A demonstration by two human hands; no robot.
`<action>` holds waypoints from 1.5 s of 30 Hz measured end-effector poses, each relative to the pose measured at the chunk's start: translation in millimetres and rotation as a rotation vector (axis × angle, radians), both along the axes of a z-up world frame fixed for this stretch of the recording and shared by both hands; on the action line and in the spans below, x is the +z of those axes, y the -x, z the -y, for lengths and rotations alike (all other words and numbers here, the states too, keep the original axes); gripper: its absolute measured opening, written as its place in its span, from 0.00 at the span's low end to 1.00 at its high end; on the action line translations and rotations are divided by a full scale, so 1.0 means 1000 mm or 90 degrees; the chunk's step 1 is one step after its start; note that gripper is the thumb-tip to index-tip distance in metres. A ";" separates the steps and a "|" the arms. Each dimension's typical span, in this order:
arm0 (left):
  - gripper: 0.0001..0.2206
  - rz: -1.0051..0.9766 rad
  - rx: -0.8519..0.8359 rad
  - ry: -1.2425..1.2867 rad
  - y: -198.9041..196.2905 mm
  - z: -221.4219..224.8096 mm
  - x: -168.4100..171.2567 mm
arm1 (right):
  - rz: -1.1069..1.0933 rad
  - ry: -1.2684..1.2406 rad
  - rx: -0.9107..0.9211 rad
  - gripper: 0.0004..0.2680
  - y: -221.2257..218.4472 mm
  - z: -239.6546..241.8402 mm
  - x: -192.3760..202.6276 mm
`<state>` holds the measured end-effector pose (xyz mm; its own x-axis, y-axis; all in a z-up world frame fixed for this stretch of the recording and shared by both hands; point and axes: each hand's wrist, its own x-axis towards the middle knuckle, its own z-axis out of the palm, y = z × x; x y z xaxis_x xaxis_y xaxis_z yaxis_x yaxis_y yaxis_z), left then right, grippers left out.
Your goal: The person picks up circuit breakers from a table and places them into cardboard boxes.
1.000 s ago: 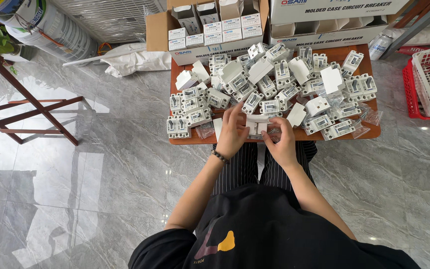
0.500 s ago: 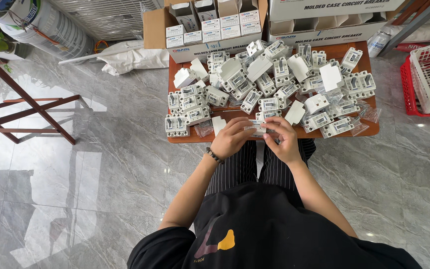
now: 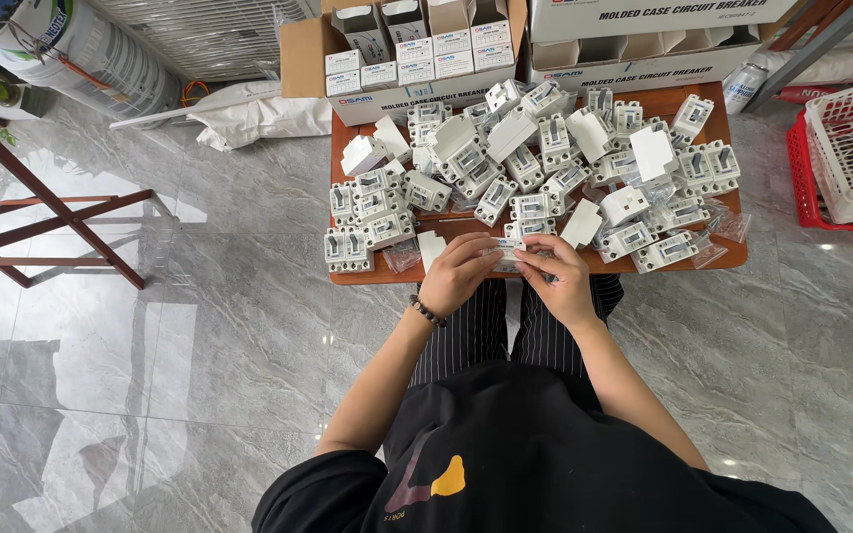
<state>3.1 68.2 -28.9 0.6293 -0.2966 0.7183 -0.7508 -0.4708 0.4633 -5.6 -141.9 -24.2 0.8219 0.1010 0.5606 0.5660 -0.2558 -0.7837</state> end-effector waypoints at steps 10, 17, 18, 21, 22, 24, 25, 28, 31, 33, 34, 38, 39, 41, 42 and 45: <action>0.07 0.026 0.040 -0.003 0.002 0.008 -0.001 | 0.032 0.049 -0.042 0.06 -0.001 -0.002 -0.007; 0.06 0.047 0.055 -0.003 0.003 0.010 0.001 | 0.051 0.066 -0.075 0.06 -0.001 -0.004 -0.015; 0.06 0.046 0.058 -0.001 0.003 0.010 0.000 | 0.053 0.070 -0.079 0.05 0.000 -0.004 -0.015; 0.07 0.060 0.045 -0.001 0.003 0.010 -0.001 | 0.087 0.085 -0.069 0.06 0.000 -0.001 -0.018; 0.07 0.059 0.045 -0.001 0.003 0.009 -0.002 | 0.086 0.085 -0.069 0.06 0.001 -0.001 -0.017; 0.08 0.072 0.035 -0.015 0.003 0.006 -0.003 | 0.128 0.099 -0.058 0.07 0.002 -0.001 -0.014; 0.08 0.072 0.035 -0.015 0.003 0.006 -0.005 | 0.128 0.100 -0.058 0.07 0.002 0.000 -0.019; 0.09 0.094 0.034 -0.045 0.005 0.005 -0.010 | 0.174 0.117 -0.051 0.11 0.001 -0.001 -0.031; 0.09 0.123 0.056 -0.054 0.007 0.006 -0.018 | 0.215 0.149 -0.088 0.09 0.001 -0.002 -0.040; 0.08 0.150 0.107 -0.110 0.003 0.004 -0.034 | 0.206 0.179 -0.089 0.08 -0.002 0.001 -0.048; 0.08 0.152 0.107 -0.110 0.002 0.003 -0.022 | 0.208 0.179 -0.089 0.08 -0.003 0.001 -0.043; 0.09 -0.011 0.073 -0.197 -0.002 0.000 -0.015 | 0.136 0.179 -0.053 0.05 0.001 -0.004 -0.024; 0.12 -0.108 0.050 -0.244 -0.003 -0.001 -0.025 | 0.096 0.169 -0.041 0.06 0.003 -0.006 -0.021; 0.10 -0.133 0.039 -0.283 -0.007 -0.002 -0.016 | 0.065 0.158 -0.040 0.06 0.007 -0.007 -0.020; 0.09 -0.160 0.028 -0.323 -0.008 -0.003 -0.012 | 0.033 0.146 -0.039 0.06 0.009 -0.008 -0.020; 0.15 -0.276 -0.082 -0.260 -0.022 -0.014 0.016 | 0.048 0.108 -0.055 0.12 0.016 -0.004 -0.026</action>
<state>25.6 81.8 -13.2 0.7796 -0.5878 0.2163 -0.5969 -0.5927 0.5408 -22.0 -137.9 -49.8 0.7880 0.1304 0.6017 0.5915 -0.4313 -0.6812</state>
